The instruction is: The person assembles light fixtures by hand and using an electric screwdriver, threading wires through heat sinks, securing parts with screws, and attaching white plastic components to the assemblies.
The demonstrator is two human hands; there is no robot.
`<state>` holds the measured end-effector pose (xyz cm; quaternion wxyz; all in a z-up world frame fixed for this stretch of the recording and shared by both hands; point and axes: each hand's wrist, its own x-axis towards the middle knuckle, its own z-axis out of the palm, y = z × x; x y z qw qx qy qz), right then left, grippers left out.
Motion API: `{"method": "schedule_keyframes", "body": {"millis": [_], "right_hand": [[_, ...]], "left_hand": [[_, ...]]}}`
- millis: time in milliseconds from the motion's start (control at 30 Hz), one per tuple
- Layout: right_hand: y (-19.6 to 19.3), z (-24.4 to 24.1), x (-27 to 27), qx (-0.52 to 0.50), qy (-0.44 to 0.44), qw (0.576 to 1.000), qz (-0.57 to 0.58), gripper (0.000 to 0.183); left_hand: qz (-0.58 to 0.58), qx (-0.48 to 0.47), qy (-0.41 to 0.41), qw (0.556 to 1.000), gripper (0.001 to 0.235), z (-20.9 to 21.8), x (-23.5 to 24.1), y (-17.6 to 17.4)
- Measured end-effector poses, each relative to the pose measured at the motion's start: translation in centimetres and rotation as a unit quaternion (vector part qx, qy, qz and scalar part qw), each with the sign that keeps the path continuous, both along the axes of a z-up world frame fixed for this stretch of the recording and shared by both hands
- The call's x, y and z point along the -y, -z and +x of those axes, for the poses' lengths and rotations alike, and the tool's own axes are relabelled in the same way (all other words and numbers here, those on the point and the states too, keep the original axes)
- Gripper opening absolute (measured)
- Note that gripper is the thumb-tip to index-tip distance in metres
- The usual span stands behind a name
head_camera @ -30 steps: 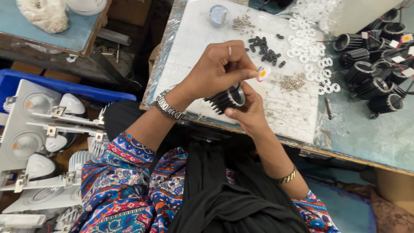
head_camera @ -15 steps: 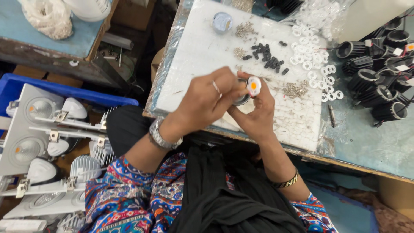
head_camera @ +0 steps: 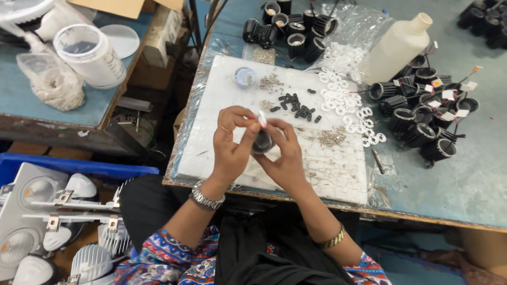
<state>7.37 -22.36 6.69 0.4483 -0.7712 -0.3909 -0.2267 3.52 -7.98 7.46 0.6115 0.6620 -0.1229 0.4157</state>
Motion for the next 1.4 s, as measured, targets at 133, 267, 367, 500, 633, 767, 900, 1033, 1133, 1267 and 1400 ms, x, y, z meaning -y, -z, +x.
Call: {"method": "schedule_keyframes", "body": {"millis": [133,267,367,500,633,767,900,1033,1133,1267,1400], "right_hand": [[1.3,1.2,-0.6,-0.035,0.123,0.989,-0.077,0.075],[2.8,1.9,0.8,-0.214,0.106,0.965,-0.109,0.075],[4.0,2.7,2.5,-0.188,0.045,0.972,-0.132,0.067],[5.1,4.7,5.2,-0.301,-0.088,0.949,-0.022,0.052],[4.3,7.2,5.0,-0.403,-0.025,0.913,-0.061,0.036],[3.5,7.7,3.6,-0.367,-0.001,0.912,-0.182,0.042],[3.7,8.5,3.0,-0.339,-0.067,0.925,-0.157,0.043],[3.9,9.2,2.5,-0.362,-0.123,0.914,-0.14,0.037],[3.9,9.4,2.4,-0.377,-0.101,0.909,-0.149,0.037],[2.9,8.6,2.3,-0.346,-0.002,0.911,-0.224,0.04],[2.1,7.1,1.9,-0.274,-0.017,0.95,-0.148,0.03]], "left_hand": [[-0.273,-0.062,0.174,0.944,0.012,1.8,1.1,2.8],[-0.251,-0.13,0.239,0.929,0.013,2.5,1.1,6.3],[-0.159,-0.19,0.249,0.936,0.014,2.2,0.5,7.9],[0.042,-0.204,0.27,0.94,0.015,0.4,-0.5,7.2],[0.159,-0.203,0.262,0.93,0.011,-1.2,0.4,5.4],[0.215,-0.182,0.226,0.932,0.013,-2.0,1.1,4.5],[0.229,-0.166,0.21,0.936,0.015,-2.3,1.2,4.7],[0.241,-0.16,0.217,0.932,0.013,-2.0,1.5,5.0],[0.238,-0.161,0.216,0.933,0.012,-1.8,1.7,4.9],[0.19,-0.1,0.214,0.953,0.01,-1.6,2.3,4.9],[0.169,-0.119,0.242,0.948,0.01,-1.1,2.6,5.0]]}}
